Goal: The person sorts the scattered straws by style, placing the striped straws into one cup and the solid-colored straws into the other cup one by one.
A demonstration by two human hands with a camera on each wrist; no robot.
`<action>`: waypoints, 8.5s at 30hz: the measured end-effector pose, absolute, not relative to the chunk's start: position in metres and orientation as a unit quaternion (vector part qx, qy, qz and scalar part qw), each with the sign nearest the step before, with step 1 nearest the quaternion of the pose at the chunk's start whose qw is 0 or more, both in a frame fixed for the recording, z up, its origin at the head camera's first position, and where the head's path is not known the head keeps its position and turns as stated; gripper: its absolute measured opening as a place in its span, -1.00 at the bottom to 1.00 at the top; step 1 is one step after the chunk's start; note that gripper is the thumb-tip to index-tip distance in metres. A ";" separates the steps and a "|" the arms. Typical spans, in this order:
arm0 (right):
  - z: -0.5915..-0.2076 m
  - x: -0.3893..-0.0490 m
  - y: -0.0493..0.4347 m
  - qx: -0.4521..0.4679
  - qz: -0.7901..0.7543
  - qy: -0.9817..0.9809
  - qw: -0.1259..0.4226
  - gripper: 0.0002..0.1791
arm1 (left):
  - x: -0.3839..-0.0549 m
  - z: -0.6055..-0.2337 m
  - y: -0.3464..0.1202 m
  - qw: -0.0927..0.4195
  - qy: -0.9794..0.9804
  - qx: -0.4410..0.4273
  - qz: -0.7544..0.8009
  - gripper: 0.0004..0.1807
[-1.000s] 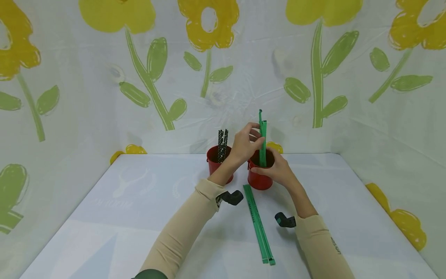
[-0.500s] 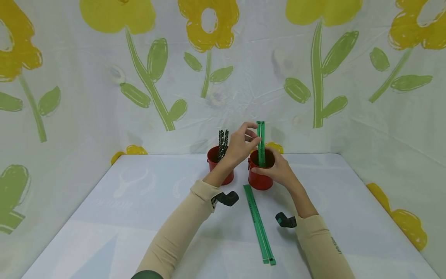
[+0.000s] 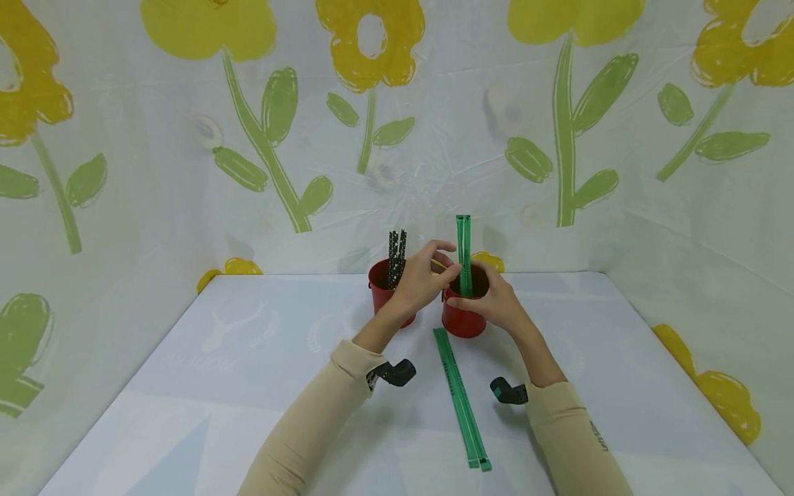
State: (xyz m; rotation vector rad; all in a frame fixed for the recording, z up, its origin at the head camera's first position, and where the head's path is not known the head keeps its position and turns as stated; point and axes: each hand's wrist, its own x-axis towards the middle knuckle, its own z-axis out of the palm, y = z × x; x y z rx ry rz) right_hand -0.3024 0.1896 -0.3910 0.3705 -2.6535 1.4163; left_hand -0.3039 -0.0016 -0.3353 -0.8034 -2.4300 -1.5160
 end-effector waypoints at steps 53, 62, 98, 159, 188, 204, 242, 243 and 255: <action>-0.389 -0.302 0.188 0.108 0.465 -0.878 0.048 0.06 | -0.243 -0.410 -0.017 -0.121 -0.944 -0.205 -0.230 -0.22; -0.388 -0.302 0.189 0.109 0.467 -0.876 0.048 0.05 | -0.243 -0.404 -0.020 -0.164 -0.931 -0.174 -0.277 -0.20; -0.391 -0.303 0.189 0.111 0.469 -0.875 0.048 0.05 | -0.245 -0.402 -0.030 -0.195 -0.930 -0.149 -0.275 -0.36; -0.391 -0.301 0.190 0.125 0.483 -0.866 0.047 -0.01 | -0.280 -0.299 -0.028 0.090 -0.806 -0.309 -0.497 -0.62; -0.390 -0.302 0.190 0.115 0.485 -0.866 0.044 -0.02 | -0.315 -0.265 0.017 0.181 -0.782 -0.279 -0.527 -0.63; -0.390 -0.303 0.189 0.108 0.482 -0.868 0.045 0.00 | -0.318 -0.272 0.007 0.162 -0.795 -0.282 -0.513 -0.60; -0.391 -0.302 0.190 0.124 0.473 -0.870 0.062 -0.02 | -0.280 -0.347 -0.017 0.092 -0.862 -0.275 -0.415 -0.66; -0.391 -0.301 0.190 0.124 0.472 -0.871 0.063 -0.01 | -0.278 -0.351 -0.017 0.090 -0.865 -0.274 -0.411 -0.66; -0.393 -0.303 0.190 0.119 0.467 -0.874 0.058 0.01 | -0.261 -0.389 -0.024 0.040 -0.897 -0.256 -0.359 -0.61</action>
